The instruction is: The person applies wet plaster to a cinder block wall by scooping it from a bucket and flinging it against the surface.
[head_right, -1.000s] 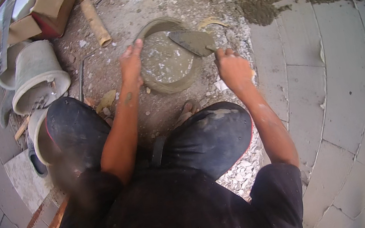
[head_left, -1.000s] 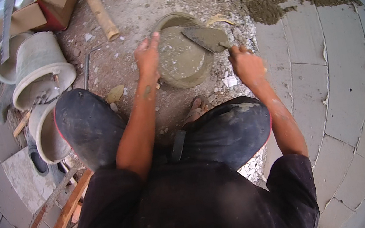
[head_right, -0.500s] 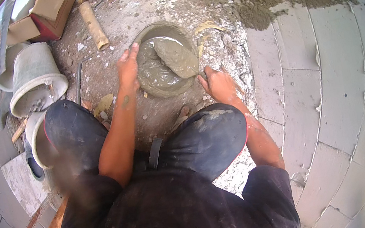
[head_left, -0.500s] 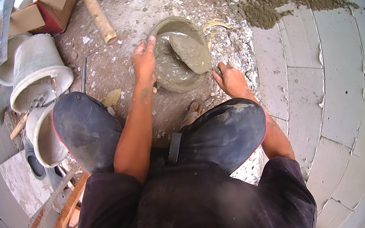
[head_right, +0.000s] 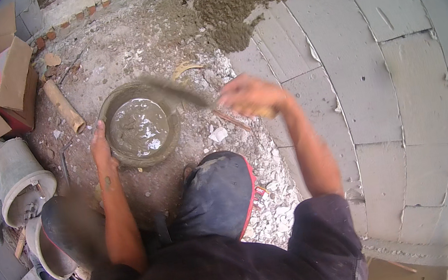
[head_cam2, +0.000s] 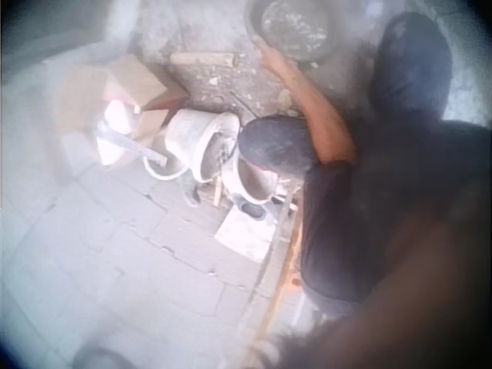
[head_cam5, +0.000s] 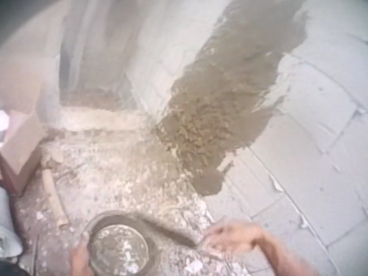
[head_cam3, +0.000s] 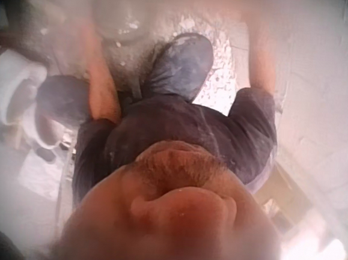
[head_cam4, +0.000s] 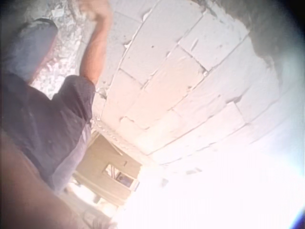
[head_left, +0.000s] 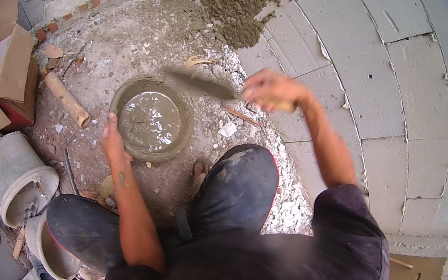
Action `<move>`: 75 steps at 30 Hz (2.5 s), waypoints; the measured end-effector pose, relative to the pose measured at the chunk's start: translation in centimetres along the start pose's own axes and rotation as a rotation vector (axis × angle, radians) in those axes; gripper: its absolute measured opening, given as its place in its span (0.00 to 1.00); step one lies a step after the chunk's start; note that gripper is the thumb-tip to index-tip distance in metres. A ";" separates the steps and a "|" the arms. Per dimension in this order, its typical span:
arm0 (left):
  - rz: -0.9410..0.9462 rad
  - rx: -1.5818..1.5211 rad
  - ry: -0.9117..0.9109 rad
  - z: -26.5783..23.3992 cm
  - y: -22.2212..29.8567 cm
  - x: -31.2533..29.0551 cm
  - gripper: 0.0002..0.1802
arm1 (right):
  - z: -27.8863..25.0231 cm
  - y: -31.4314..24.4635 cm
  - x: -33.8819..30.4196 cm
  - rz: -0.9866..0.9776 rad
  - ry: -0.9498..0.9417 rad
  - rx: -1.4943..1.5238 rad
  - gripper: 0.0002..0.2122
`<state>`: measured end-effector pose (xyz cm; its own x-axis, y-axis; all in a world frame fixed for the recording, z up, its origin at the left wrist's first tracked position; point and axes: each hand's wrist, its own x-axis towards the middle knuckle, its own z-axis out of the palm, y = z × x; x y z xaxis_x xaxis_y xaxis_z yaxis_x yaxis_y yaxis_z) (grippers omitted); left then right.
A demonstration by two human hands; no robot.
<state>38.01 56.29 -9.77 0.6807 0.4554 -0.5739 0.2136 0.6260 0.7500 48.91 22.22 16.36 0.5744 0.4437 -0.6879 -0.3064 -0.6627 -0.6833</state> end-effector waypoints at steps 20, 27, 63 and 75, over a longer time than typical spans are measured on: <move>0.141 0.014 0.072 5.7 0.1 -5.7 0.39 | 9.8 8.5 10.1 -0.355 0.501 -1.376 0.11; 0.117 0.126 0.045 5.3 0.4 -6.0 0.47 | 12.0 9.5 9.4 -0.352 0.106 -0.849 0.15; 0.129 -0.037 0.017 4.6 1.1 -4.0 0.30 | 5.3 4.8 0.4 -0.380 0.675 -1.150 0.13; 0.140 0.022 0.065 5.3 0.4 -4.9 0.46 | 10.5 8.0 10.4 -0.301 0.089 -1.065 0.15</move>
<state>38.43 50.95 -4.93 0.6583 0.5779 -0.4824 0.1350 0.5398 0.8309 44.42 27.86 1.21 0.5809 0.6570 -0.4804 0.6391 -0.7338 -0.2307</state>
